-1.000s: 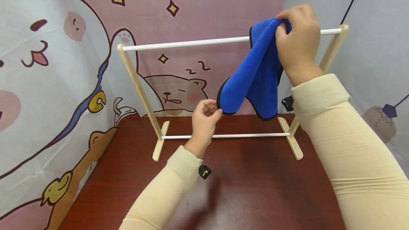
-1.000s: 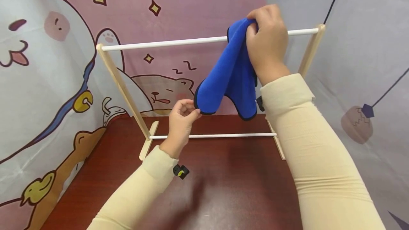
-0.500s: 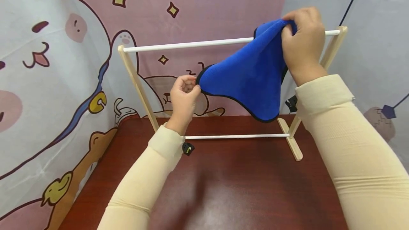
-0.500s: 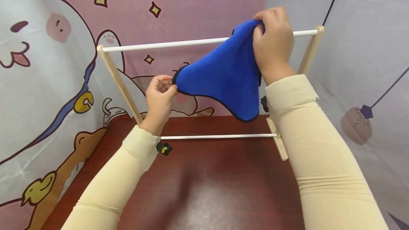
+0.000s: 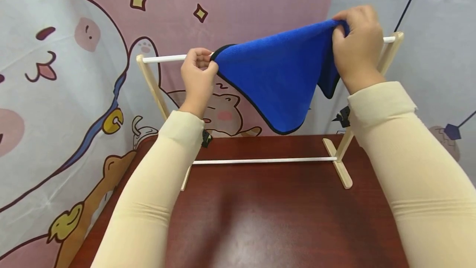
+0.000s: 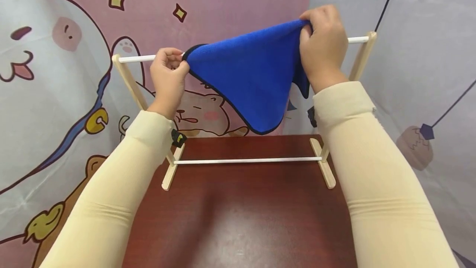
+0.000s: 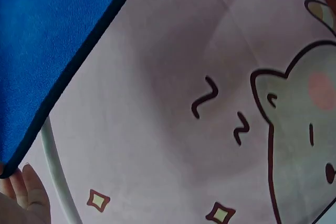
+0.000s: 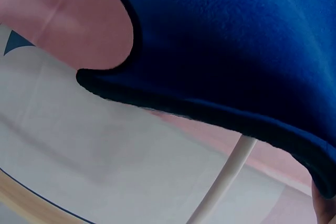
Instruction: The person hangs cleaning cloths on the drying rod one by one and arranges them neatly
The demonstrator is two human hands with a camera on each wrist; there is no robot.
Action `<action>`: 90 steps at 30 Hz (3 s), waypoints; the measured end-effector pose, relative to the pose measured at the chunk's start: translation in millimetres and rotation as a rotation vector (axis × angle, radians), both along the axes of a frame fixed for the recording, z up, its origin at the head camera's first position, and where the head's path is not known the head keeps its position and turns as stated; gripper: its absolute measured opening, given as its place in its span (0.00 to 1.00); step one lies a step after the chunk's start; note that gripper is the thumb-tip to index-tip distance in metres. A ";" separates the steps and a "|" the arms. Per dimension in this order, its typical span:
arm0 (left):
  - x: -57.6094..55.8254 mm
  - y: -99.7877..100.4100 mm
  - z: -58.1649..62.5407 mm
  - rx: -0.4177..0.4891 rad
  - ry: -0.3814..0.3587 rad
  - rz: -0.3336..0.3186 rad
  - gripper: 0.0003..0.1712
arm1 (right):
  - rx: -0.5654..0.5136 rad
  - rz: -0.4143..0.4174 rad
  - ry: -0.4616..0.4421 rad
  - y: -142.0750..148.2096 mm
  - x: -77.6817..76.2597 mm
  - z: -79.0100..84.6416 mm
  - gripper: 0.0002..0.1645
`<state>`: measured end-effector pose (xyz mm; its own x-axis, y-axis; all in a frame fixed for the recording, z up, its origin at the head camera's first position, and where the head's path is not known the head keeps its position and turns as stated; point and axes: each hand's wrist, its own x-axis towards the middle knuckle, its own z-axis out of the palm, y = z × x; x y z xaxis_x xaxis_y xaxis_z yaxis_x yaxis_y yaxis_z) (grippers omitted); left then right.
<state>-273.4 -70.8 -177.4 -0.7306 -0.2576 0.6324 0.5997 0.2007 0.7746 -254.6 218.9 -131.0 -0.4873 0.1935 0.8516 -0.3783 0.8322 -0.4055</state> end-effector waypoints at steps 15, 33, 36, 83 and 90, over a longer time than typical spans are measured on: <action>-29.7 0.3 54.6 -0.237 -0.090 0.225 0.09 | -0.019 -0.008 0.002 -1.0 -18.5 18.8 0.16; -48.2 -3.8 57.0 -0.528 -0.209 0.395 0.13 | -0.082 0.039 -0.167 -11.4 -37.7 2.4 0.17; -49.7 -3.9 54.7 -0.557 -0.238 0.391 0.13 | -0.049 0.033 -0.223 -10.1 -38.2 -0.7 0.19; -43.0 -31.2 35.6 -0.837 -0.188 0.126 0.16 | 0.151 0.060 -0.574 19.7 -32.9 -3.3 0.25; -42.3 -29.6 34.3 -0.849 -0.167 0.150 0.14 | 0.151 0.033 -0.534 21.2 -32.7 -5.0 0.24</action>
